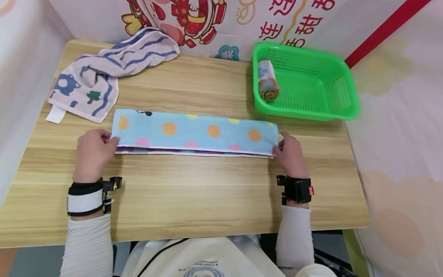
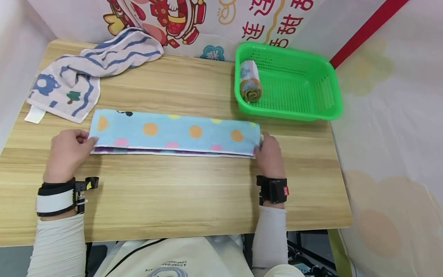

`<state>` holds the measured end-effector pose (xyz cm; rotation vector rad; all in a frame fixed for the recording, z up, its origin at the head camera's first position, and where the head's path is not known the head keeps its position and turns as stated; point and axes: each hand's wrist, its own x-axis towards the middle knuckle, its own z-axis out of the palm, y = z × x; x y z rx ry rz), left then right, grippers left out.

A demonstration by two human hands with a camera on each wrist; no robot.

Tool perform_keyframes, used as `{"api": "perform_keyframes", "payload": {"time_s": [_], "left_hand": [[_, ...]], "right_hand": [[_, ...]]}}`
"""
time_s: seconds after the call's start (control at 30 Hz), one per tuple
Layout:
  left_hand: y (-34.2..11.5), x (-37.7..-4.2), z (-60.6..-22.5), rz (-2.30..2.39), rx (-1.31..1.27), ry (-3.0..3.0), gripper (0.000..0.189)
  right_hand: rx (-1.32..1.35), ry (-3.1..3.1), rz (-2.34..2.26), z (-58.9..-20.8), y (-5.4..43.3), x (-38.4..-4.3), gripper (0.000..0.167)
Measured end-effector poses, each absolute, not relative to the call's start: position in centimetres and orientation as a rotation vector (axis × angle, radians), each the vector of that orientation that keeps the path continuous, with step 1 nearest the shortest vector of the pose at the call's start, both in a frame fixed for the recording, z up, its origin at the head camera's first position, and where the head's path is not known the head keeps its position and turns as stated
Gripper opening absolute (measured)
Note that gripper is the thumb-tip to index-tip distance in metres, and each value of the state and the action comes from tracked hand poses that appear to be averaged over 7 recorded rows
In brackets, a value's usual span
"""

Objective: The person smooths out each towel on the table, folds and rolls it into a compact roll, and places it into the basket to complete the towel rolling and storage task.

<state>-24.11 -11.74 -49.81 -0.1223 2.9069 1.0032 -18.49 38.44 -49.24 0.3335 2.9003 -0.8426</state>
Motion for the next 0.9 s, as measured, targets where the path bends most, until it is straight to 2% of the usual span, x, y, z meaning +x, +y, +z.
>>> {"api": "perform_keyframes", "payload": {"time_s": [0.2,0.37,0.43,0.63,0.7,0.83,0.9], "left_hand": [[-12.8,-23.7,-50.4,0.927,-0.161,2.845,0.035],[-13.1,-23.5,-50.7,0.882,-0.156,2.803,0.030],[-13.0,-23.6,-50.9,0.894,-0.158,2.795,0.028],[-12.6,-24.4,-51.2,0.958,-0.110,2.808,0.023],[-12.1,-24.9,-51.3,0.992,-0.097,2.800,0.026],[-10.5,-25.5,-51.2,1.111,-0.094,2.846,0.046],[-9.6,-25.8,-50.9,1.159,-0.044,2.916,0.047]], "right_hand": [[0.385,2.759,-0.800,-50.0,37.9,-18.5,0.038],[0.457,2.733,-0.861,-50.7,37.6,-19.0,0.052],[0.474,2.720,-0.882,-50.8,37.5,-19.2,0.051],[0.475,2.752,-0.901,-50.8,37.7,-19.1,0.024],[0.480,2.788,-0.932,-50.7,38.2,-18.8,0.020],[0.509,2.883,-0.988,-50.0,39.4,-18.0,0.020],[0.531,2.935,-1.019,-49.4,39.9,-17.7,0.021]]}}
